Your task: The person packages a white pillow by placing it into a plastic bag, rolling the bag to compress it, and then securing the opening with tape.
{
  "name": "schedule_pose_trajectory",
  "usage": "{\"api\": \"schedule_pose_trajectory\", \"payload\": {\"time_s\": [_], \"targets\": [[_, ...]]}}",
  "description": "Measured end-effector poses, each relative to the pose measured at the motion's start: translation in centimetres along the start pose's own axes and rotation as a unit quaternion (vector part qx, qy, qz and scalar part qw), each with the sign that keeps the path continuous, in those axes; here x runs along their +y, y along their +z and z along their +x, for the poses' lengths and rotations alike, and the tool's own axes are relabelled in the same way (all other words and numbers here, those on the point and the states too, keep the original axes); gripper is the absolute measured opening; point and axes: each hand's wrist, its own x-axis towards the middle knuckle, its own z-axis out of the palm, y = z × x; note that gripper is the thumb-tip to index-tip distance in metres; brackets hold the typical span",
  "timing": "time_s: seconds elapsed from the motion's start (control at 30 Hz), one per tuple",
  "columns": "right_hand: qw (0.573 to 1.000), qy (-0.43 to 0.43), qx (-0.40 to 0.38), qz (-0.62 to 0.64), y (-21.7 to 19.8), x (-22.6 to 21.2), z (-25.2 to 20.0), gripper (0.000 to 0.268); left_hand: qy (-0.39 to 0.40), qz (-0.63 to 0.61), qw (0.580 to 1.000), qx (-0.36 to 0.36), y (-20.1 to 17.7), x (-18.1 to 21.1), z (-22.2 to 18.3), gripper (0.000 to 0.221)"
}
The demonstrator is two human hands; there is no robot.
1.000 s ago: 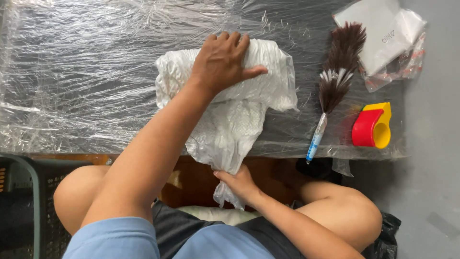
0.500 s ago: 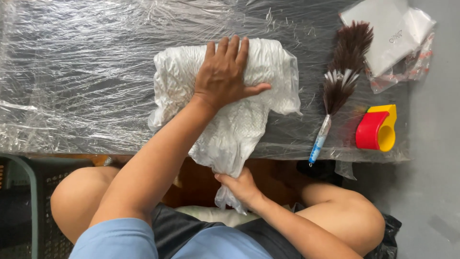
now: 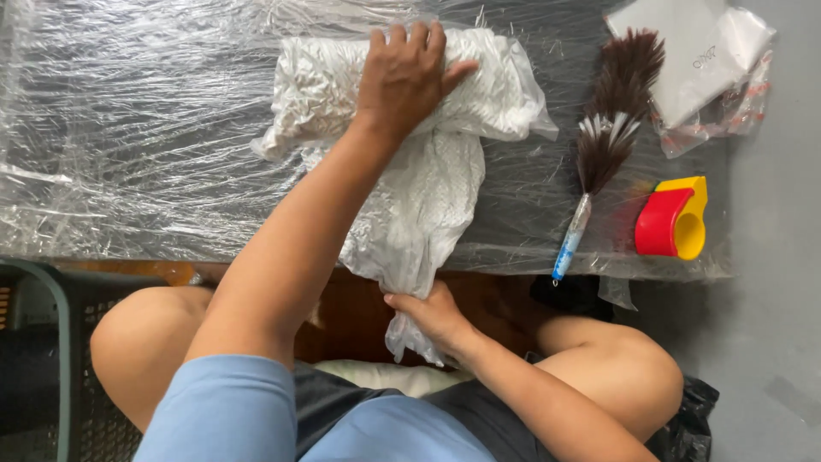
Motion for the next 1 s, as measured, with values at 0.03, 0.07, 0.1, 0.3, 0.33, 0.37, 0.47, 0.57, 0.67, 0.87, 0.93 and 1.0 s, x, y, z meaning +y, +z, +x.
{"api": "schedule_pose_trajectory", "payload": {"time_s": [0.03,0.07,0.1,0.3,0.33,0.37,0.47,0.57,0.67,0.87,0.93,1.0], "targets": [[1.0,-0.005,-0.002,0.0,-0.2,0.1,0.2,0.045,0.001,0.004,1.0,0.003,-1.8,0.2,-0.2,0.074],[1.0,-0.003,-0.011,0.004,-0.3,0.2,0.3,0.04,-0.049,-0.073,0.99,-0.106,-3.4,0.6,-0.6,0.089],[1.0,-0.001,-0.021,0.009,-0.4,0.3,0.5,0.036,-0.098,-0.149,0.961,-0.213,-5.0,0.9,-0.9,0.115],[0.993,-0.044,-0.075,0.085,-0.3,0.1,-0.2,0.027,-0.012,-0.077,0.987,-0.138,-1.8,0.5,-4.0,0.13],[0.993,-0.04,-0.075,0.085,-0.4,0.5,0.0,0.027,-0.013,-0.079,0.987,-0.142,-1.3,0.5,-3.6,0.13],[0.996,-0.036,-0.048,0.068,-0.4,1.0,0.0,0.016,-0.014,-0.054,0.987,-0.153,-0.7,0.5,-3.3,0.13],[0.999,-0.024,-0.016,0.035,0.0,0.5,0.0,0.019,-0.017,-0.028,0.984,-0.175,0.2,-0.2,-2.2,0.131],[0.999,-0.021,-0.015,0.036,0.2,0.3,-0.3,0.036,-0.028,-0.029,0.985,-0.169,0.7,-0.6,-1.1,0.129],[0.998,-0.017,-0.019,0.053,0.2,-0.2,-0.5,0.036,-0.05,-0.075,0.97,-0.225,-2.1,-1.0,0.8,0.128],[0.998,-0.011,-0.011,0.054,0.1,-0.3,-0.1,0.038,-0.04,-0.163,0.98,-0.102,-4.7,-2.7,-5.5,0.111],[0.999,-0.022,-0.01,0.047,0.1,0.0,0.4,0.04,-0.053,-0.191,0.98,0.028,-6.1,-2.6,-9.7,0.111],[0.995,-0.062,-0.004,0.073,0.1,0.4,1.1,0.043,-0.265,-0.206,0.94,0.055,-10.1,-1.6,-13.0,0.08]]}}
